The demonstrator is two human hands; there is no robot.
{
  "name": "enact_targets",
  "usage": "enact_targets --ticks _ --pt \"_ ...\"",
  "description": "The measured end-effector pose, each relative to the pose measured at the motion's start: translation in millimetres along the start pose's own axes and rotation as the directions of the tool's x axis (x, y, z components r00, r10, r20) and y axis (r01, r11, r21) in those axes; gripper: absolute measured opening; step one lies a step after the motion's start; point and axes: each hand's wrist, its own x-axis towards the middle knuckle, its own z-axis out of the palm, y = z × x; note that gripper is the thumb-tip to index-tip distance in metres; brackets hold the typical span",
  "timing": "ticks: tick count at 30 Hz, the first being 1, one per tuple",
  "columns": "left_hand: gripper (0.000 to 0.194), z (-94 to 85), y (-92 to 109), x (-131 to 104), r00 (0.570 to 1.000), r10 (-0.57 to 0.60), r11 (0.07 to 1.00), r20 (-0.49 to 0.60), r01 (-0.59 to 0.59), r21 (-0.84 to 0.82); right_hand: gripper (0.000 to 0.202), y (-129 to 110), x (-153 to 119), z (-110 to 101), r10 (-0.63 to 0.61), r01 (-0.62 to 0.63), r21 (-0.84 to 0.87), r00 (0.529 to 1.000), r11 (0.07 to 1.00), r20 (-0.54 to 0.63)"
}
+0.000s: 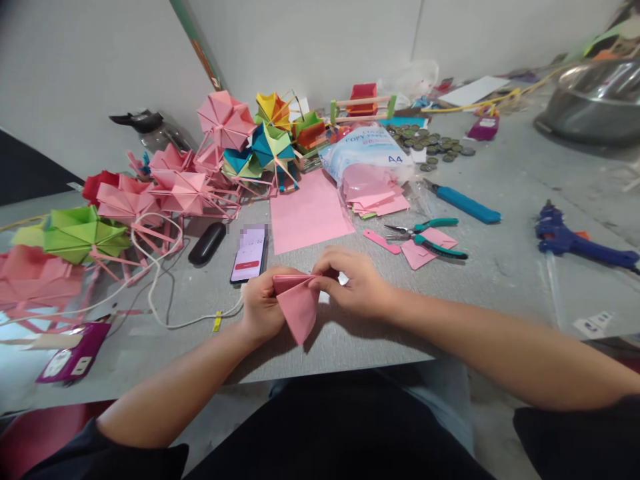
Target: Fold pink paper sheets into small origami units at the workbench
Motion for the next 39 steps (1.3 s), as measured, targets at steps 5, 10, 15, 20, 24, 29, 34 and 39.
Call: enact_targets --ticks 5,10,15,20,24,29,34,39 --pt "0.017 -2.1 0 2 0.999 0.004 0.998 0.039 -0.007 0.069 0.018 0 2 -1 0.011 -0.013 -0.031 0.998 0.999 -0.069" --pt "0.030 -3.0 -2 5 0.997 -0.003 0.990 0.082 -0.009 0.139 0.020 2 5 -6 0.036 -0.040 -0.027 0.992 0.999 -0.117" --pt "0.040 -4.4 -4 7 0.994 0.018 0.989 0.104 -0.033 0.141 0.022 1 8 -10 0.009 -0.015 -0.048 0.990 0.999 -0.141" --pt "0.045 -4.5 -3 12 0.990 -0.006 0.987 0.140 -0.017 0.160 0.021 2 10 -14 -0.033 0.019 -0.063 0.975 0.998 -0.221" --pt "0.033 -4.8 -2 15 0.988 -0.031 0.987 0.149 0.007 0.160 0.022 5 13 -20 -0.012 -0.008 -0.072 0.963 0.997 -0.268" --pt "0.032 -5.5 -7 15 0.984 -0.024 0.980 0.178 -0.012 0.196 0.023 13 17 -30 0.006 -0.026 -0.061 0.951 0.998 -0.308" --pt "0.030 -5.1 -12 15 0.975 -0.019 0.974 0.221 -0.032 0.225 0.022 17 21 -31 -0.002 -0.014 -0.070 0.976 0.997 -0.220" --pt "0.012 -1.4 -5 12 0.977 -0.040 0.999 0.209 0.033 0.039 0.017 9 13 -14 -0.007 0.008 0.015 0.999 1.000 -0.046"
